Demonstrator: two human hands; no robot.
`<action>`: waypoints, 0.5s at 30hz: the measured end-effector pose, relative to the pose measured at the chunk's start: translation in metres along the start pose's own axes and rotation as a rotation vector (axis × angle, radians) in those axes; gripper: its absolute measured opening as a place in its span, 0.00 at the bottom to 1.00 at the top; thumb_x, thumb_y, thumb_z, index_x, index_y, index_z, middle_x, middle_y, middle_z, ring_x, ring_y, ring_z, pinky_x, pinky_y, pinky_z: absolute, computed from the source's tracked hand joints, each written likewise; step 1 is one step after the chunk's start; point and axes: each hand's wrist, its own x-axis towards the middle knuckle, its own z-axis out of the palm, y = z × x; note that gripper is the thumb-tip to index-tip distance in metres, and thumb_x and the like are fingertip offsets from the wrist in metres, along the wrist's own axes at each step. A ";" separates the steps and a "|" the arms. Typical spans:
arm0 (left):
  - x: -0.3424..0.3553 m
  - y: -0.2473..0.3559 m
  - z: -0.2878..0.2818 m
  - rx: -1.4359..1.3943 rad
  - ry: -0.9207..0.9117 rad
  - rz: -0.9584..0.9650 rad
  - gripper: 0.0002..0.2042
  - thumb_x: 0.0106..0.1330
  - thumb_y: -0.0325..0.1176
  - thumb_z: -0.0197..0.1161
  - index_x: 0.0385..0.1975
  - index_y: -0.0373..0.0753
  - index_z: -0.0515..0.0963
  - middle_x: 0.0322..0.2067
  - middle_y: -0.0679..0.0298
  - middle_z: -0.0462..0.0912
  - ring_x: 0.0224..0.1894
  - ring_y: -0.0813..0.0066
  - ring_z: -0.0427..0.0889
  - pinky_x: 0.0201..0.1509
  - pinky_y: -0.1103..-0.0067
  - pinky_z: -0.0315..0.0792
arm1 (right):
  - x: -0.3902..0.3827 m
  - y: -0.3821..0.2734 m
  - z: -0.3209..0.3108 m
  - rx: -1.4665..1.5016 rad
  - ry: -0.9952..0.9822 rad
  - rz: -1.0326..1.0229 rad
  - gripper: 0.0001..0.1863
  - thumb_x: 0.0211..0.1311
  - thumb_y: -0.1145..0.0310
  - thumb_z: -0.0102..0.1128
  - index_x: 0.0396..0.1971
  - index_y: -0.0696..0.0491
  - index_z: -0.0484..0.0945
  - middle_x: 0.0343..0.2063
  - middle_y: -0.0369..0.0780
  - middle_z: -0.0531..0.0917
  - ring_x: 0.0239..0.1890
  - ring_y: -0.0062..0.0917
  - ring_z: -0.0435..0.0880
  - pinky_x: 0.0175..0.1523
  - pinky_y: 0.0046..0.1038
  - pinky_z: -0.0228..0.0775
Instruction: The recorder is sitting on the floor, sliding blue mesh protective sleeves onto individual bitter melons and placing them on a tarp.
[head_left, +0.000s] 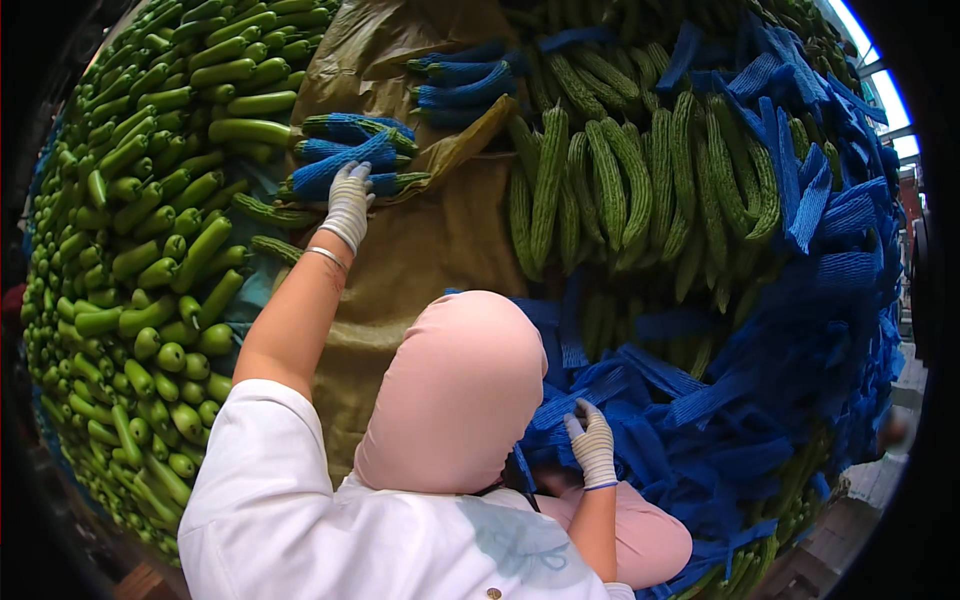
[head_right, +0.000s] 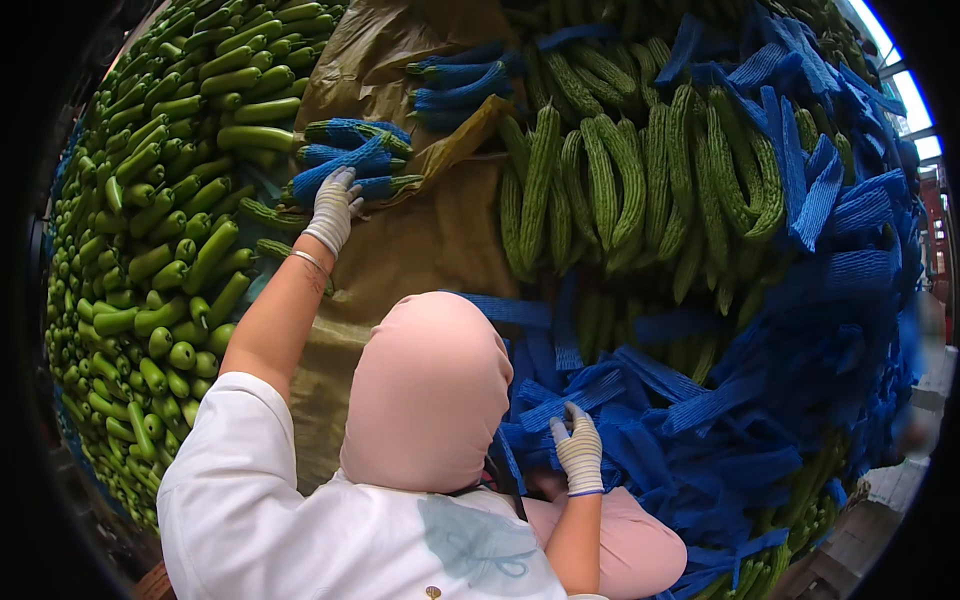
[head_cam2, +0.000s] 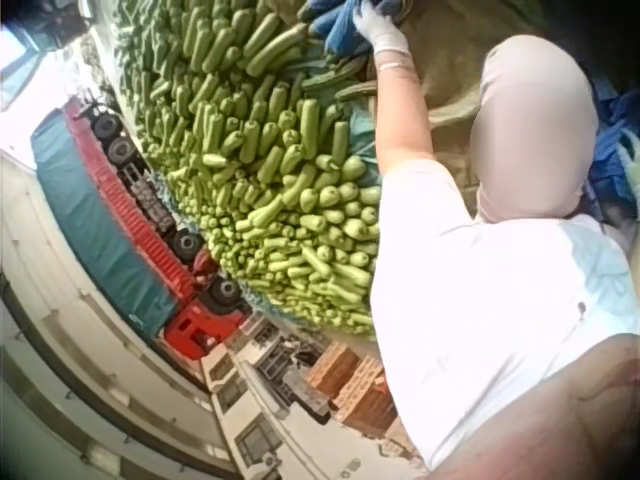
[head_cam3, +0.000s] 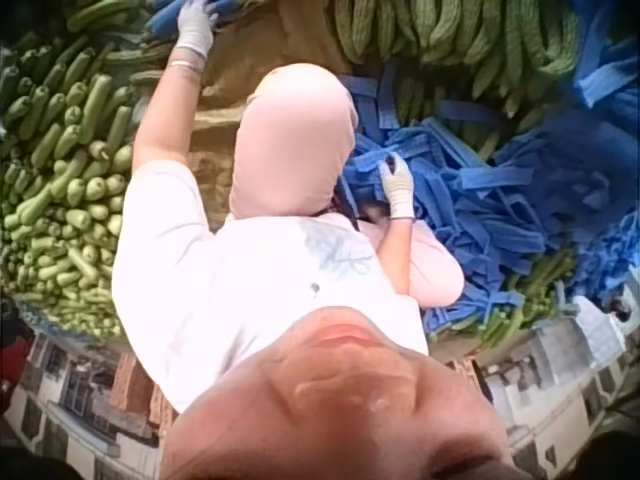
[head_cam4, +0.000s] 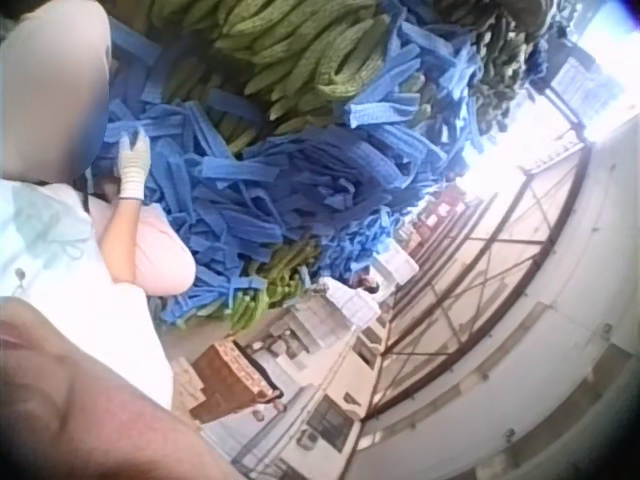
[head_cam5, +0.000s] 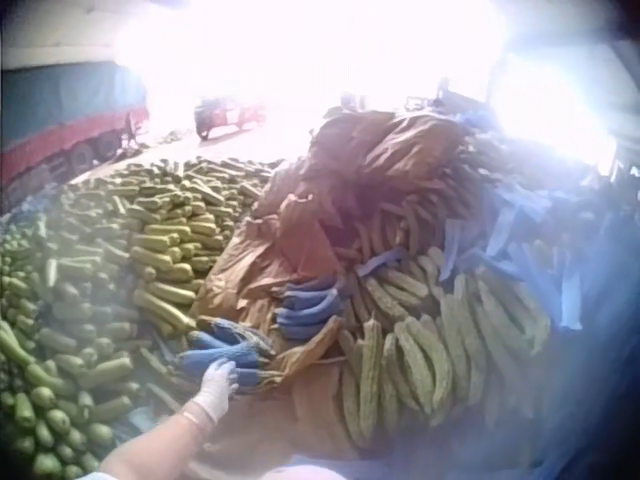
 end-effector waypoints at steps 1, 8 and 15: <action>-0.016 0.009 0.015 -0.051 -0.063 0.033 0.24 0.66 0.39 0.58 0.61 0.46 0.63 0.56 0.62 0.70 0.56 0.61 0.71 0.57 0.66 0.67 | 0.006 0.002 0.000 -0.063 0.022 0.001 0.25 0.55 0.64 0.62 0.52 0.59 0.73 0.45 0.48 0.79 0.41 0.33 0.81 0.49 0.30 0.72; -0.183 0.098 0.116 -0.282 -0.869 0.372 0.18 0.67 0.33 0.56 0.55 0.38 0.68 0.47 0.59 0.77 0.48 0.68 0.78 0.55 0.73 0.72 | 0.049 0.020 0.023 -0.391 0.006 -0.039 0.40 0.46 0.57 0.67 0.62 0.50 0.64 0.61 0.51 0.64 0.62 0.47 0.64 0.65 0.40 0.58; -0.331 0.079 0.173 -0.085 -1.313 0.326 0.20 0.68 0.37 0.54 0.57 0.34 0.68 0.50 0.55 0.77 0.51 0.65 0.78 0.57 0.72 0.70 | 0.067 0.020 0.067 -0.550 -0.142 0.006 0.32 0.49 0.54 0.63 0.57 0.45 0.70 0.55 0.44 0.71 0.60 0.39 0.67 0.63 0.39 0.58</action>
